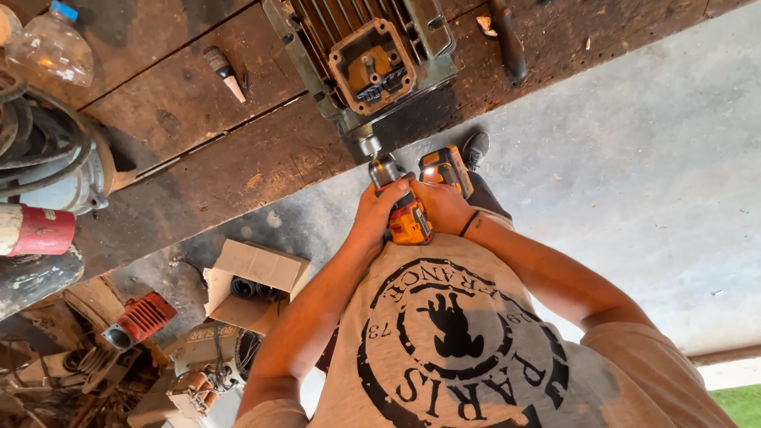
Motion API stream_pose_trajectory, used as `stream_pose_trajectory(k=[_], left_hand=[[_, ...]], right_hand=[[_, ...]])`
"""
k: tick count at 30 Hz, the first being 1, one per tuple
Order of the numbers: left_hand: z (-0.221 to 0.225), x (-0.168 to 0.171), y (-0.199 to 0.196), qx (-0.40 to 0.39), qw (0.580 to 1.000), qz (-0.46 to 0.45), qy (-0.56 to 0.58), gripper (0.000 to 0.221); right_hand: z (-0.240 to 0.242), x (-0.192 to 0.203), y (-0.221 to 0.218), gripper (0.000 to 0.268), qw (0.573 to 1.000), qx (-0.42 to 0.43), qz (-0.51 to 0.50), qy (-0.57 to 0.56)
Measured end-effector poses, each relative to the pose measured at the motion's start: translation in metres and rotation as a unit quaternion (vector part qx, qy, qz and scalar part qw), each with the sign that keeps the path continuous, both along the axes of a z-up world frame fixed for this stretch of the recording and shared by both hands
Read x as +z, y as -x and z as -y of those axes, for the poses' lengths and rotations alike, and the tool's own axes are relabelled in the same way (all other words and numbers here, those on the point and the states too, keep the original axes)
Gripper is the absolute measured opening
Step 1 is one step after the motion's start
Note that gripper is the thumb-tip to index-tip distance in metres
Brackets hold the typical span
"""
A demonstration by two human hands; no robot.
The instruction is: Using a cordless power drill to remove bolts from a motor housing on a workbench.
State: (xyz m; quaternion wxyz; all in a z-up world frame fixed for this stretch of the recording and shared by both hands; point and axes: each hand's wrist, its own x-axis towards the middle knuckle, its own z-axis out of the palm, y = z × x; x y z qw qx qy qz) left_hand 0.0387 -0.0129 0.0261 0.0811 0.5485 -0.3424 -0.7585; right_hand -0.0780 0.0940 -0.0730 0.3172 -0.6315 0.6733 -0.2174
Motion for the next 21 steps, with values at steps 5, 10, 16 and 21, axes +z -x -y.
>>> stream_pose_trajectory(k=[5,10,16,21], left_hand=[[-0.003,-0.033,-0.010,-0.004,0.999,0.015,-0.029,0.059],[0.002,0.000,-0.009,-0.015,1.000,0.003,0.015,0.053],[0.005,0.005,-0.004,-0.015,1.000,0.008,0.002,0.055],[-0.004,-0.021,-0.011,-0.004,1.000,0.012,-0.009,0.052]], right_hand=[[-0.005,-0.013,-0.003,0.011,0.999,-0.016,0.001,-0.030],[-0.002,-0.005,-0.010,0.010,0.999,-0.021,0.014,0.031],[0.000,0.006,-0.008,0.009,1.000,-0.019,0.022,0.010],[-0.010,-0.020,-0.011,0.017,1.000,-0.025,0.014,-0.009]])
